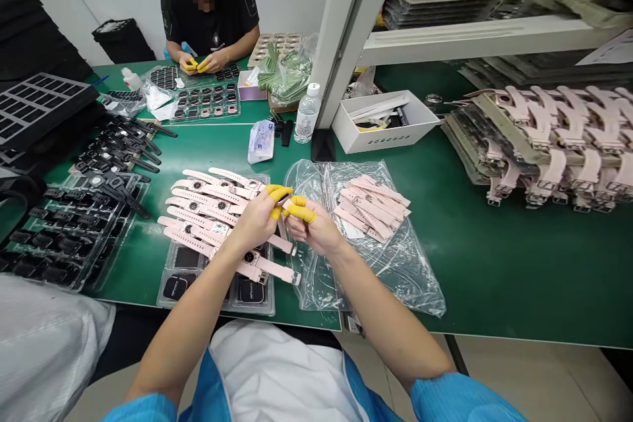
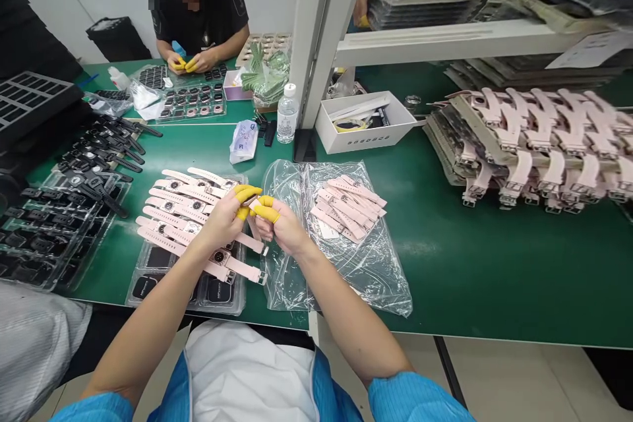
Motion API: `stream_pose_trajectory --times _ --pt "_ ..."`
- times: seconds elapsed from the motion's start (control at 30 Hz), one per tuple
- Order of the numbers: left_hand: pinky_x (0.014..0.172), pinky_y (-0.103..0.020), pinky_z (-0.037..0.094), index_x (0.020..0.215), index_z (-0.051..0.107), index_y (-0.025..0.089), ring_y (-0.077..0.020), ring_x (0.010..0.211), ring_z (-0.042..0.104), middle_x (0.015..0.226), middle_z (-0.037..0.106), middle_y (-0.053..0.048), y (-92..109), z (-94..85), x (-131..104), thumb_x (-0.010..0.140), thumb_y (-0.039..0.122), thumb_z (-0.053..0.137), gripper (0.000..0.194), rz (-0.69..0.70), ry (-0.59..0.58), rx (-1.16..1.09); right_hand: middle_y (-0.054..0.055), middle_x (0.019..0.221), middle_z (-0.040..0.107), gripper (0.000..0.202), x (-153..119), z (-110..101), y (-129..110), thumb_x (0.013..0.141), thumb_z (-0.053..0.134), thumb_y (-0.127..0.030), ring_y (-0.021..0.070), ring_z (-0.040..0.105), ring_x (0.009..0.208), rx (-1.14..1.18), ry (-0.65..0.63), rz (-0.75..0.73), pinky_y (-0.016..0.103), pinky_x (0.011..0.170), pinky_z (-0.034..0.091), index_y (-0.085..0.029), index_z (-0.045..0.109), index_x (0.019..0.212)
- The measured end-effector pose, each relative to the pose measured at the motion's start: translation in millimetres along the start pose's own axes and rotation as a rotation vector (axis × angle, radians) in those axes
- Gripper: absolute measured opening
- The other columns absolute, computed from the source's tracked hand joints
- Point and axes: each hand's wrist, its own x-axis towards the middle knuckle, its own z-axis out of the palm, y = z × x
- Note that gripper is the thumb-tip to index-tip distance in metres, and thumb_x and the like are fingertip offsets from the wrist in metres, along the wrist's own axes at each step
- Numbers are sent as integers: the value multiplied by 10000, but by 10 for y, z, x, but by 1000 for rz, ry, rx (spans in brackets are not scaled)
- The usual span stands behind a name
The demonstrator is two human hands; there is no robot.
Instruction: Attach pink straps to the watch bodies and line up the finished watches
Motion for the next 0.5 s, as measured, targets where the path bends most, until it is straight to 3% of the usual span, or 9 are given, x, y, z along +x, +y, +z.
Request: stream_pose_trajectory --times 0.3,0.5 --pt "1089 -439 543 1485 545 218 -250 1202 609 1273 580 -121 87 -83 19 1053 239 412 453 12 -90 -60 -107 464 373 333 22 1 35 839 788 -408 61 233 394 116 52 -13 181 379 205 -218 519 788" --pt "1032 -449 558 1392 608 169 -265 1123 603 1222 588 -141 80 -78 32 1003 210 486 411 23 -122 165 -123 474 329 375 31 -26 52 821 799 -431 52 189 394 60 74 30 173 373 167 -227 486 788"
